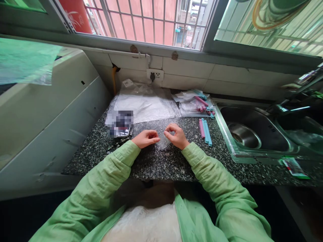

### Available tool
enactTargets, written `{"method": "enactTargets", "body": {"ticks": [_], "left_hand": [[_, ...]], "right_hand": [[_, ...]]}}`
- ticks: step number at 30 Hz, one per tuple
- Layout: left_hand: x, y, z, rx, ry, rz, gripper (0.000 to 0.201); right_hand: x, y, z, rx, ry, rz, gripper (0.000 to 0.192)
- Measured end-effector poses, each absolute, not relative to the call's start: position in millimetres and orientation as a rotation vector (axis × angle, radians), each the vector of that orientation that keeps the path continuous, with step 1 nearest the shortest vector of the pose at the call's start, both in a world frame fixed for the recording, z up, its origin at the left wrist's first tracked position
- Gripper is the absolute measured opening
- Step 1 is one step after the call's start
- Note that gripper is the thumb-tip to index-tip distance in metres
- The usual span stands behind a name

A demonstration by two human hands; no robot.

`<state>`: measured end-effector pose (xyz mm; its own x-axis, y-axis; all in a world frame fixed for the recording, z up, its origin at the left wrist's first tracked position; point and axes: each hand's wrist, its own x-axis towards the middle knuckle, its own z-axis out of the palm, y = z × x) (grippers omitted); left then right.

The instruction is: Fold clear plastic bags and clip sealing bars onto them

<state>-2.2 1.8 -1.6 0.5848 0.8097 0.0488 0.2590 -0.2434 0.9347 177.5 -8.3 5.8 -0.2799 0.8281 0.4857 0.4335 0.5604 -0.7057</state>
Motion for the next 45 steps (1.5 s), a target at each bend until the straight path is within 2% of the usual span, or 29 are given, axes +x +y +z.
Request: {"method": "enactTargets", "body": {"ticks": [6, 20, 29, 45], "left_hand": [[-0.1, 4.5, -9.0, 1.746, 0.862, 0.771, 0.023], [-0.3, 0.9, -2.4, 1.78, 0.849, 0.563, 0.022], [1.4, 4.2, -13.9, 1.748, 0.842, 0.708, 0.028], [-3.4, 5.0, -3.5, 1.669, 0.925, 0.909, 0.022]], "right_hand": [[175.3, -8.4, 2.5, -1.002, -1.921, 0.545, 0.011], [172.7, -9.9, 3.5, -1.002, -1.949, 0.67, 0.015], [171.1, -11.1, 2.2, -1.024, -1.942, 0.708, 0.014], [177.7, -6.1, 1.5, -1.076, -1.911, 0.752, 0.02]]}}
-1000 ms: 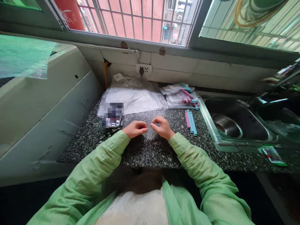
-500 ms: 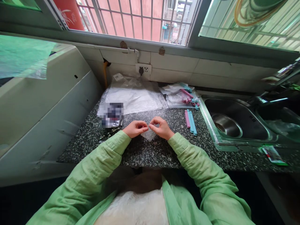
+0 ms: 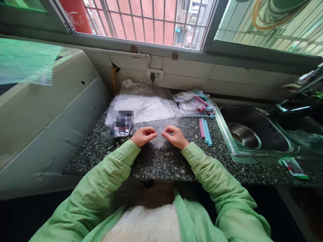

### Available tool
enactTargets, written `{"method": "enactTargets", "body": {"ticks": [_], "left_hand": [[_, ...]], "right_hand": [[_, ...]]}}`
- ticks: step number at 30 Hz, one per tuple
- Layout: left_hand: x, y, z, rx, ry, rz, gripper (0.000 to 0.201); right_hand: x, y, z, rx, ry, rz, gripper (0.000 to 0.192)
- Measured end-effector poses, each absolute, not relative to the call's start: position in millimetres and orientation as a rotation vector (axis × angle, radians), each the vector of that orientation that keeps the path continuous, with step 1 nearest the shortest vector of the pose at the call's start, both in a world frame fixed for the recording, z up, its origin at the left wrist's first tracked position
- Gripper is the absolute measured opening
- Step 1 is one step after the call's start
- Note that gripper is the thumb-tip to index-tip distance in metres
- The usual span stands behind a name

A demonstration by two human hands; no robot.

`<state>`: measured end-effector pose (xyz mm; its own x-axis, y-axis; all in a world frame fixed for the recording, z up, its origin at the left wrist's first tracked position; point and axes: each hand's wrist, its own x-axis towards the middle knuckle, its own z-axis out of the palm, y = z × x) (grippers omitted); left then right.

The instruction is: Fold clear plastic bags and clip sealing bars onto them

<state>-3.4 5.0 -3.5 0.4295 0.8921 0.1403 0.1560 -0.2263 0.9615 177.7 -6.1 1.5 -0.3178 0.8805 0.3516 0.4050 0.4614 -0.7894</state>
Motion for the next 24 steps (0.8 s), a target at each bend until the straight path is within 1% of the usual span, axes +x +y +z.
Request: {"method": "enactTargets", "body": {"ticks": [9, 14, 20, 24], "left_hand": [[-4.2, 4.8, -3.4, 1.709, 0.926, 0.855, 0.024], [-4.0, 4.3, -2.8, 1.733, 0.946, 0.802, 0.028], [-2.4, 5.1, -3.0, 1.715, 0.937, 0.958, 0.027], [-2.5, 5.9, -3.7, 1.747, 0.942, 0.993, 0.025]], "right_hand": [[176.9, -6.0, 0.2, -1.07, -1.901, 0.705, 0.021], [176.2, -7.1, 0.7, -1.061, -1.95, 0.685, 0.022], [173.1, -9.2, 0.9, -1.046, -2.013, 0.718, 0.023], [173.3, -8.7, 1.1, -1.061, -1.986, 0.744, 0.025]]}}
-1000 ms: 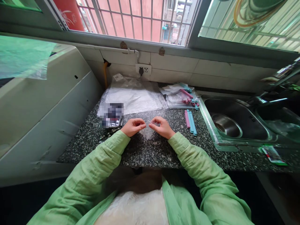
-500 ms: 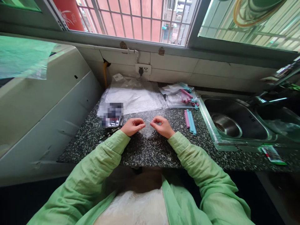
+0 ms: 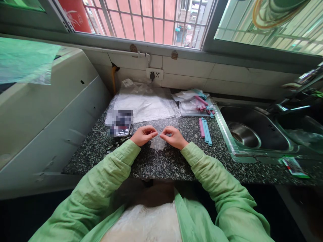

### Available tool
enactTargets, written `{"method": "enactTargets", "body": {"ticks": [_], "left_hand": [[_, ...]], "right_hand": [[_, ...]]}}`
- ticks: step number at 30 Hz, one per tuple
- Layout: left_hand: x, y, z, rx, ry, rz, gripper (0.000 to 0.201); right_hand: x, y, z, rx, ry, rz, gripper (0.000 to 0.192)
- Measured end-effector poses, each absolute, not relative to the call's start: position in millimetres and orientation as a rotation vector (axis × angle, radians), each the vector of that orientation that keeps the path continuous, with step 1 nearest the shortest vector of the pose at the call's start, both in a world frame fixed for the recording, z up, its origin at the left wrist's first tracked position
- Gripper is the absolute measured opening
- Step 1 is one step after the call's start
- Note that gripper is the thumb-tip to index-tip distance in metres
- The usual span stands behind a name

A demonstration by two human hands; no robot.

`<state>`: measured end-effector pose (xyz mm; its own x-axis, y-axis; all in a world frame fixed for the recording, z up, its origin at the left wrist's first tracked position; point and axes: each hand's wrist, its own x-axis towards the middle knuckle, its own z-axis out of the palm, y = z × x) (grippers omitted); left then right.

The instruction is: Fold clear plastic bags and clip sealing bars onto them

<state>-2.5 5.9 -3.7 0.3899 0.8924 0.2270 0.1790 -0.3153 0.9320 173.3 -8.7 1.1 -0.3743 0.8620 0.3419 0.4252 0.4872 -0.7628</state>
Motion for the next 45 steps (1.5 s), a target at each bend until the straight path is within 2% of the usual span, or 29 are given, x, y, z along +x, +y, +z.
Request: {"method": "enactTargets", "body": {"ticks": [8, 15, 20, 29, 45], "left_hand": [[-2.7, 5.5, -3.8, 1.719, 0.904, 0.941, 0.023], [-5.6, 6.9, 0.6, 1.605, 0.949, 1.088, 0.023], [-7.1, 7.9, 2.6, 1.594, 0.984, 1.136, 0.022], [-3.7, 7.0, -2.4, 1.602, 0.973, 1.006, 0.027], [-7.6, 9.6, 2.4, 1.424, 1.129, 1.245, 0.029]], "right_hand": [[176.2, -7.1, 3.0, -1.123, -1.854, 0.892, 0.023], [178.7, -4.6, 3.6, -1.15, -1.715, 1.02, 0.026], [179.2, -4.2, 3.8, -1.156, -1.707, 0.978, 0.022], [177.4, -7.9, 5.1, -1.111, -1.879, 0.895, 0.018], [177.4, -5.6, -2.3, -1.121, -2.008, 0.755, 0.025]]}}
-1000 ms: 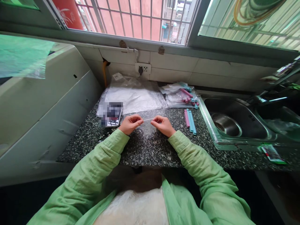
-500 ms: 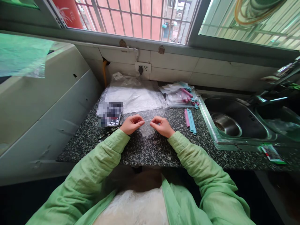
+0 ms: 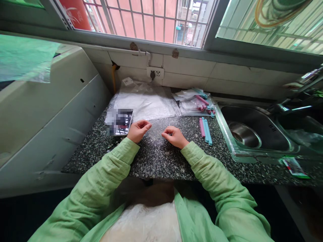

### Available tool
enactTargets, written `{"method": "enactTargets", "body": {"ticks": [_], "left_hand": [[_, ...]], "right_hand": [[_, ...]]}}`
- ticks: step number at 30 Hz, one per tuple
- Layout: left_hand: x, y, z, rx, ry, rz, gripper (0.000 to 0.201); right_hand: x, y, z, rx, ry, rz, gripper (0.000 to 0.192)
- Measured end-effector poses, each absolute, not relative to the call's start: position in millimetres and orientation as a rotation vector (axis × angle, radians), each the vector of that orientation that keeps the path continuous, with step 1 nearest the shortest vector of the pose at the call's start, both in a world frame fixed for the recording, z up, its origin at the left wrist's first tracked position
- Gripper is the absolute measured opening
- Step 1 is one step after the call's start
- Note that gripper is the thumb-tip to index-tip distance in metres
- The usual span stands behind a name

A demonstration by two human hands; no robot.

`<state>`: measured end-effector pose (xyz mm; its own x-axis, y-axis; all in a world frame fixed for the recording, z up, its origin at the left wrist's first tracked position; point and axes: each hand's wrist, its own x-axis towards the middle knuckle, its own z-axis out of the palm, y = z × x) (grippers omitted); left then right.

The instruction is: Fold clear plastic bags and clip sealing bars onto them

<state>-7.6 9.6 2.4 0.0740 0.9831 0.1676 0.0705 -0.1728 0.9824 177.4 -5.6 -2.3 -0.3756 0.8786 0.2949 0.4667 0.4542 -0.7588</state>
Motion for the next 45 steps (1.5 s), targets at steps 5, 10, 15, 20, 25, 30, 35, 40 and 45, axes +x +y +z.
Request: {"method": "enactTargets", "body": {"ticks": [5, 10, 15, 20, 25, 30, 35, 40, 45], "left_hand": [[-7.8, 10.0, 1.9, 1.425, 1.138, 1.247, 0.027], [-9.0, 10.5, 3.3, 1.445, 1.114, 1.202, 0.027], [-5.0, 7.3, 0.7, 1.519, 0.96, 0.963, 0.029], [0.4, 4.2, -4.7, 1.549, 0.887, 0.815, 0.031], [-1.3, 5.0, -5.0, 1.572, 0.895, 0.853, 0.031], [-4.4, 7.0, -3.0, 1.62, 0.964, 1.037, 0.026], [-4.8, 8.8, -6.2, 1.719, 1.004, 1.101, 0.019], [-3.3, 8.3, -9.0, 1.794, 1.012, 1.089, 0.018], [-2.3, 7.8, -8.9, 1.83, 1.009, 1.081, 0.018]], "right_hand": [[177.7, -5.6, -2.7, -1.128, -2.027, 0.747, 0.024], [179.0, -6.2, -1.7, -1.148, -2.056, 0.786, 0.021], [177.9, -7.4, 2.9, -1.156, -1.992, 0.863, 0.017], [175.5, -8.7, 3.3, -1.103, -1.963, 0.851, 0.018], [175.9, -8.0, 1.7, -1.064, -1.969, 0.853, 0.021], [179.0, -6.1, 1.6, -1.076, -1.911, 0.868, 0.021], [178.1, -6.4, 0.2, -1.062, -1.947, 0.802, 0.017], [174.3, -8.2, -1.1, -1.041, -1.966, 0.711, 0.013], [173.7, -8.5, -0.8, -1.029, -1.953, 0.695, 0.012]]}}
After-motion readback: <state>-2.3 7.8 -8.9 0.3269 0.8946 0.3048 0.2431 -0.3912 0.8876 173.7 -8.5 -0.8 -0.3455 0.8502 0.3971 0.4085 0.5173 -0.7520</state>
